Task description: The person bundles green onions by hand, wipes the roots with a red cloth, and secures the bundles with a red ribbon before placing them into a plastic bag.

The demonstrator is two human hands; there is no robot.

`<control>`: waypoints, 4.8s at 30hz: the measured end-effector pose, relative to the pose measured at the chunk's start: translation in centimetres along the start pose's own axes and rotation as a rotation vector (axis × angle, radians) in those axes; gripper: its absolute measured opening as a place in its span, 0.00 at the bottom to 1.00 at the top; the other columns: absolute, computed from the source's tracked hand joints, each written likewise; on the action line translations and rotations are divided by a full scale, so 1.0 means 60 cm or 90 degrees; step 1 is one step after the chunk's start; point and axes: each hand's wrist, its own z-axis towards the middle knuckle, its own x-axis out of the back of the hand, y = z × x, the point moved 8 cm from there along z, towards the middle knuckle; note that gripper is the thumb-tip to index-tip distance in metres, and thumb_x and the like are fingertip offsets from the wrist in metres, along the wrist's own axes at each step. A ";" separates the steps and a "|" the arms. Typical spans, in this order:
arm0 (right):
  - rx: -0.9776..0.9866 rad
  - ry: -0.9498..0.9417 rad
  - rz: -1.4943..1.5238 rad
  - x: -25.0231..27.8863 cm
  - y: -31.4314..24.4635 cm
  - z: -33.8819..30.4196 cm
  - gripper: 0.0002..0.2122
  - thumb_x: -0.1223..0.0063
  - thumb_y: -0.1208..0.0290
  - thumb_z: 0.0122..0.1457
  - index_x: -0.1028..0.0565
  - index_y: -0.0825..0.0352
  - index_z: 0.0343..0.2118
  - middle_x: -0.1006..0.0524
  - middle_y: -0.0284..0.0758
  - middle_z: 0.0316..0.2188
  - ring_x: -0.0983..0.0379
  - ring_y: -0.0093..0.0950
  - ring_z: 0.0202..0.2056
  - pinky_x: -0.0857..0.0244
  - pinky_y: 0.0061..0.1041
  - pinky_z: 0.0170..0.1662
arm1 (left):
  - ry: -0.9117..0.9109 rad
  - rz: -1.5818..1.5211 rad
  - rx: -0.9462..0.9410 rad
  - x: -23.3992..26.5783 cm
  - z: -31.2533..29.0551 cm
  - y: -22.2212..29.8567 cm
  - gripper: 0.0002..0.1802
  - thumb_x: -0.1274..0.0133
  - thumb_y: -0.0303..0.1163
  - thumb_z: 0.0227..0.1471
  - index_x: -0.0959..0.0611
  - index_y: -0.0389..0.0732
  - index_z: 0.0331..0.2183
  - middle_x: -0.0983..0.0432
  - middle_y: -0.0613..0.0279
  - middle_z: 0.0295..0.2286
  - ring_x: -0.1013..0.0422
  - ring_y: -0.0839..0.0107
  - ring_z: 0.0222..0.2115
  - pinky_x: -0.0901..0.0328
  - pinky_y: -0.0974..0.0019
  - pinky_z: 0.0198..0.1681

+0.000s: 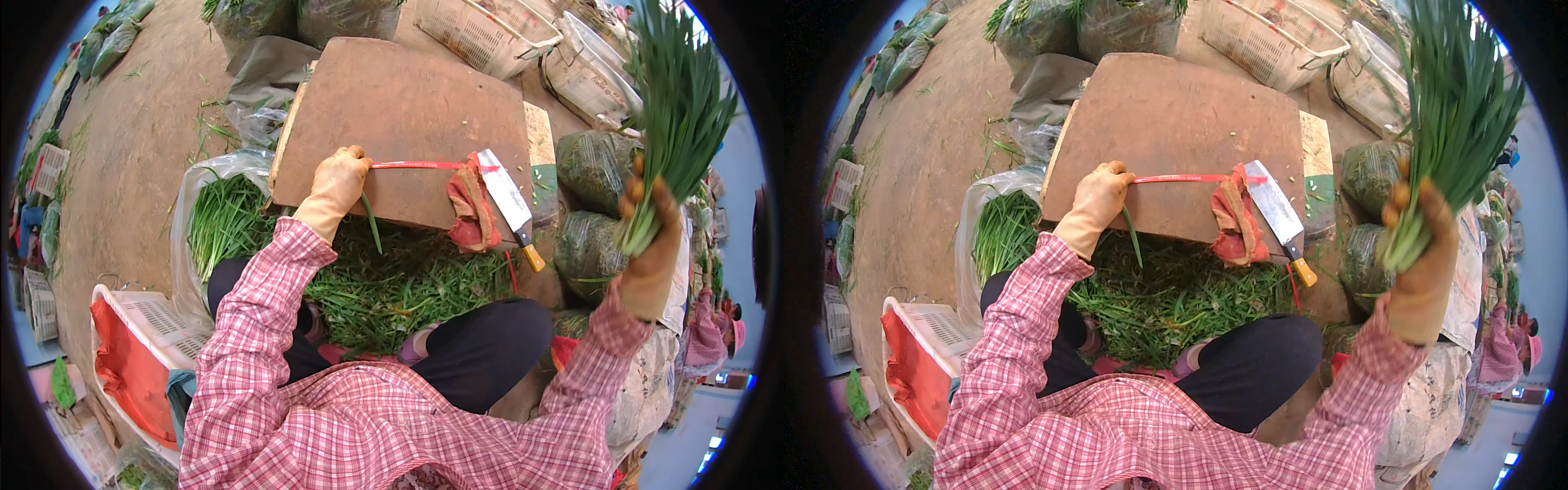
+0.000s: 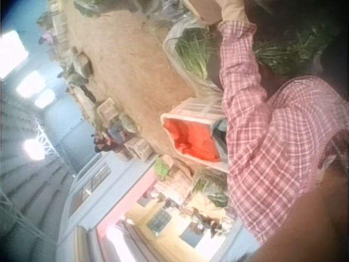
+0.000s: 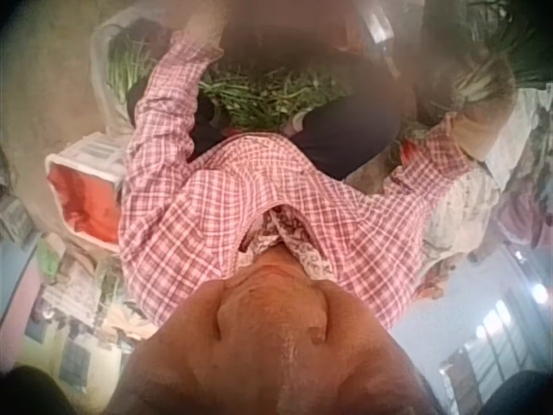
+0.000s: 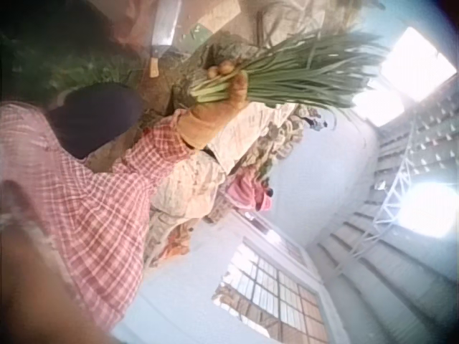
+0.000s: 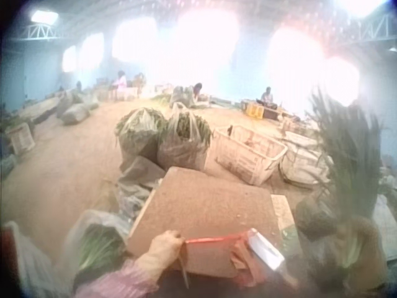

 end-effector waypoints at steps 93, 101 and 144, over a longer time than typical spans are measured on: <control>-0.250 -0.481 -0.700 -0.218 0.428 -0.134 0.14 0.45 0.68 0.58 0.23 0.66 0.46 0.19 0.34 0.27 0.25 0.20 0.24 0.31 0.21 0.27 | 0.130 -0.464 0.249 0.161 -0.040 -0.168 0.25 0.49 0.33 0.58 0.28 0.30 0.54 0.27 0.52 0.51 0.32 0.67 0.53 0.40 0.66 0.57; -0.434 -0.528 -0.570 -0.222 0.522 -0.210 0.17 0.45 0.72 0.57 0.26 0.68 0.50 0.19 0.42 0.35 0.22 0.28 0.36 0.29 0.25 0.41 | 0.211 -0.332 0.627 0.266 -0.453 -0.517 0.20 0.48 0.31 0.57 0.23 0.33 0.50 0.23 0.53 0.45 0.28 0.70 0.47 0.36 0.70 0.51; -0.296 -0.769 -0.691 -0.516 0.800 -0.319 0.16 0.42 0.69 0.54 0.23 0.59 0.47 0.21 0.42 0.41 0.25 0.41 0.43 0.30 0.35 0.46 | -0.346 0.065 0.826 0.032 -0.580 -0.696 0.14 0.42 0.33 0.41 0.14 0.42 0.34 0.22 0.50 0.40 0.26 0.55 0.43 0.30 0.57 0.45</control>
